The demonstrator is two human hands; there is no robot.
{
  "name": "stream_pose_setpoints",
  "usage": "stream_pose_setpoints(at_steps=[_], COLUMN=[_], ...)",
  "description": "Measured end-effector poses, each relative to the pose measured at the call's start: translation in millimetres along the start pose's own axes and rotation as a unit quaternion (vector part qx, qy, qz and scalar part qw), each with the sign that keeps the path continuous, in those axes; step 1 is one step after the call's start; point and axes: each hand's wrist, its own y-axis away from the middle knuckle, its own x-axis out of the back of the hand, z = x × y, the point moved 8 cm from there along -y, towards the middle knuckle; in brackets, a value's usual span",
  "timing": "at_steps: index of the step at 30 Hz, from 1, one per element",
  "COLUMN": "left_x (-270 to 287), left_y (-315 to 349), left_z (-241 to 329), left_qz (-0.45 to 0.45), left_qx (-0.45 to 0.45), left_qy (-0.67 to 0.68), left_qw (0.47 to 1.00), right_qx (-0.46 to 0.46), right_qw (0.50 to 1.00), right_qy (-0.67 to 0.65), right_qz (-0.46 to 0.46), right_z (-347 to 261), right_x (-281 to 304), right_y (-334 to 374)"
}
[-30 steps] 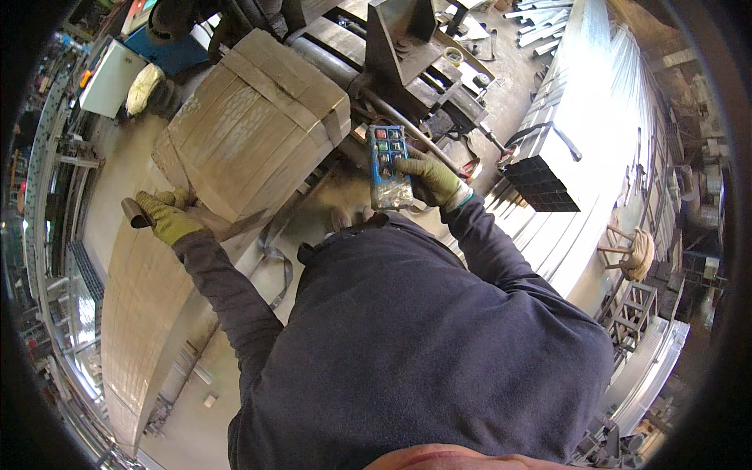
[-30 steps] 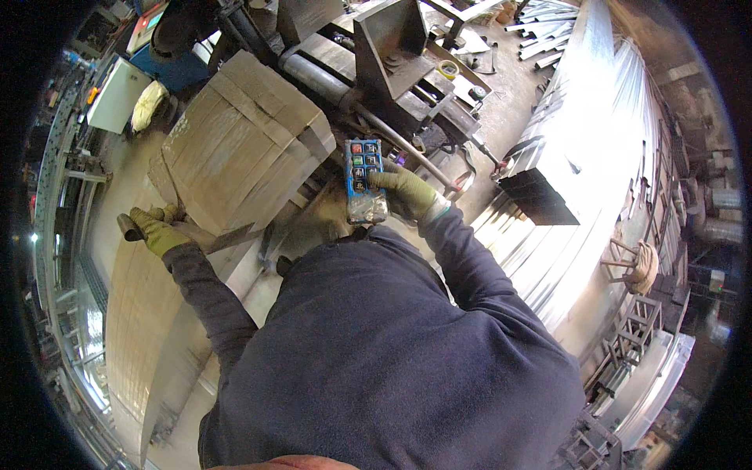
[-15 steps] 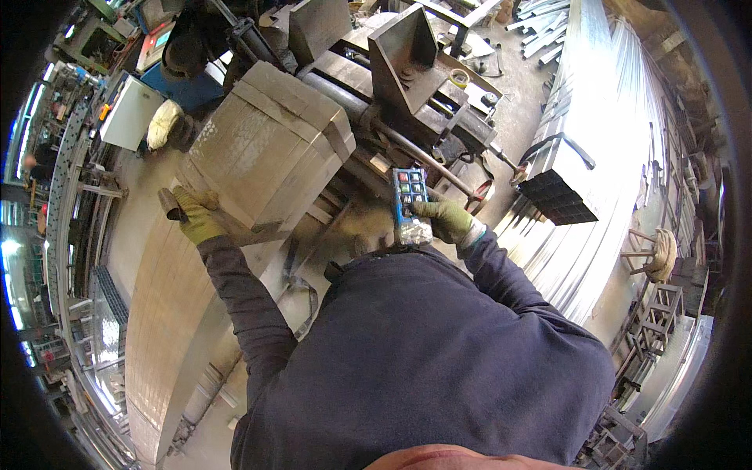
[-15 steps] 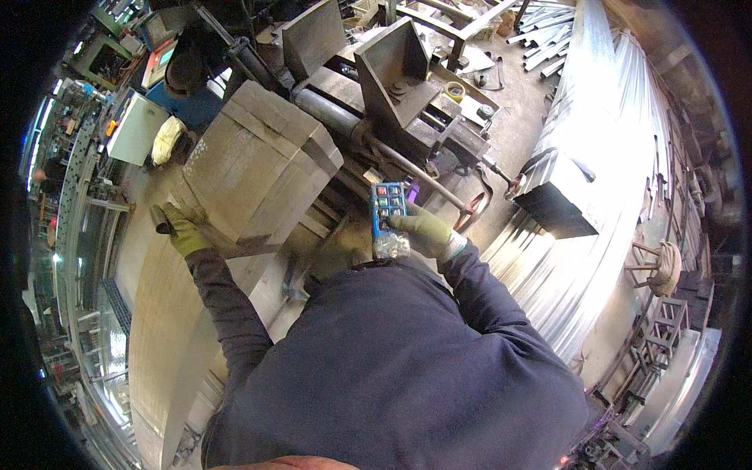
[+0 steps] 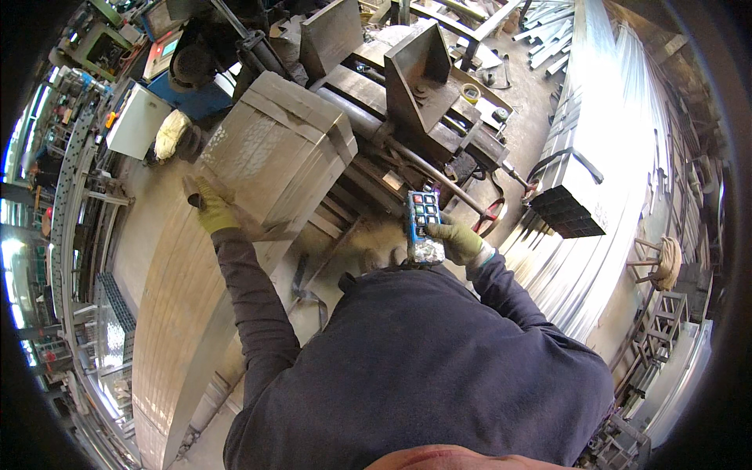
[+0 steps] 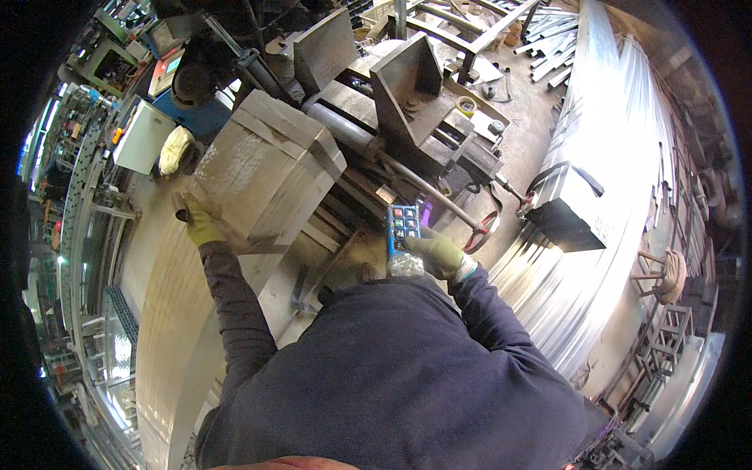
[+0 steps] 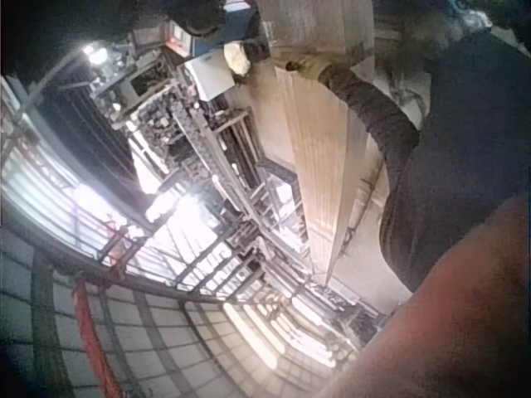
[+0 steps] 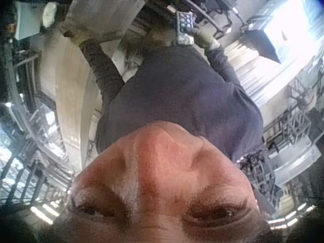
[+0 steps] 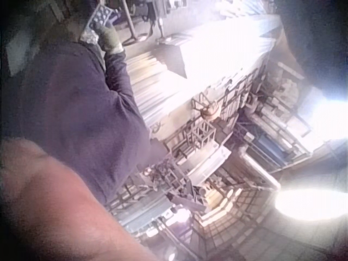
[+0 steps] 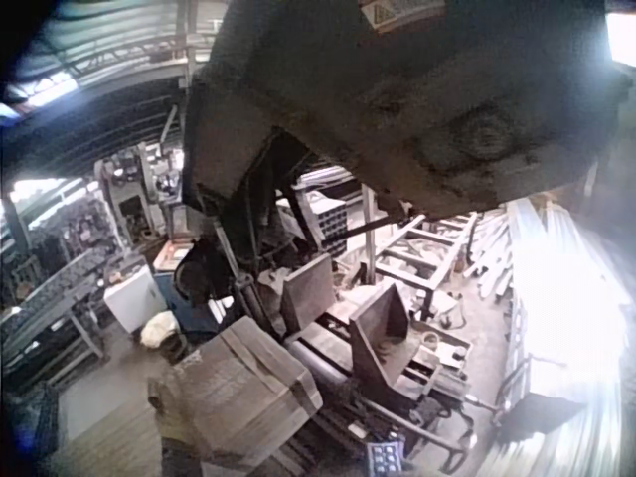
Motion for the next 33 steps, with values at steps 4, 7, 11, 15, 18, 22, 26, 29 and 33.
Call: stream_pose_setpoints(at_steps=[4,7,11,15,18,22,26,29,33], left_x=[-7.6,-11.0,-9.0,-1.6,1.1,-7.1,-18.1,-20.1,-29.0], left_y=[-2.5,-11.9,-31.8,-51.4,-64.2,-71.8,-73.2,-74.1,-80.9], left_z=[4.2,4.5,-6.0,-35.4,-55.1,-26.9,-46.5,-45.9,-49.9], left_qz=[-0.020,-0.015,0.005,-0.001,-0.034,-0.021,-0.043,0.015,0.016], left_qx=[0.018,0.057,0.064,0.049,0.050,-0.139,0.047,0.038,0.014], left_qy=[-0.023,-0.025,-0.071,-0.051,-0.120,-0.106,-0.070,0.002,0.032], left_qw=[0.999,0.998,0.995,0.997,0.991,0.984,0.996,0.999,0.999], right_qx=[0.001,-0.001,-0.004,-0.008,-0.013,0.016,0.002,-0.011,-0.009], right_qw=[1.000,1.000,1.000,1.000,0.999,0.999,0.998,0.999,0.999], right_qy=[0.003,-0.009,-0.012,-0.005,0.004,0.040,0.040,0.006,-0.020], right_qz=[0.021,0.009,0.021,0.029,0.038,0.031,0.048,0.038,0.031], right_z=[5.7,6.3,4.7,3.5,4.8,-1.1,-3.7,-6.9,-14.7], right_x=[8.6,5.1,-3.1,-11.4,-12.4,-14.0,-8.3,-5.8,1.5], right_y=[-9.1,-14.1,-18.9,-23.6,-27.7,-32.0,-36.0,-39.0,-43.6])
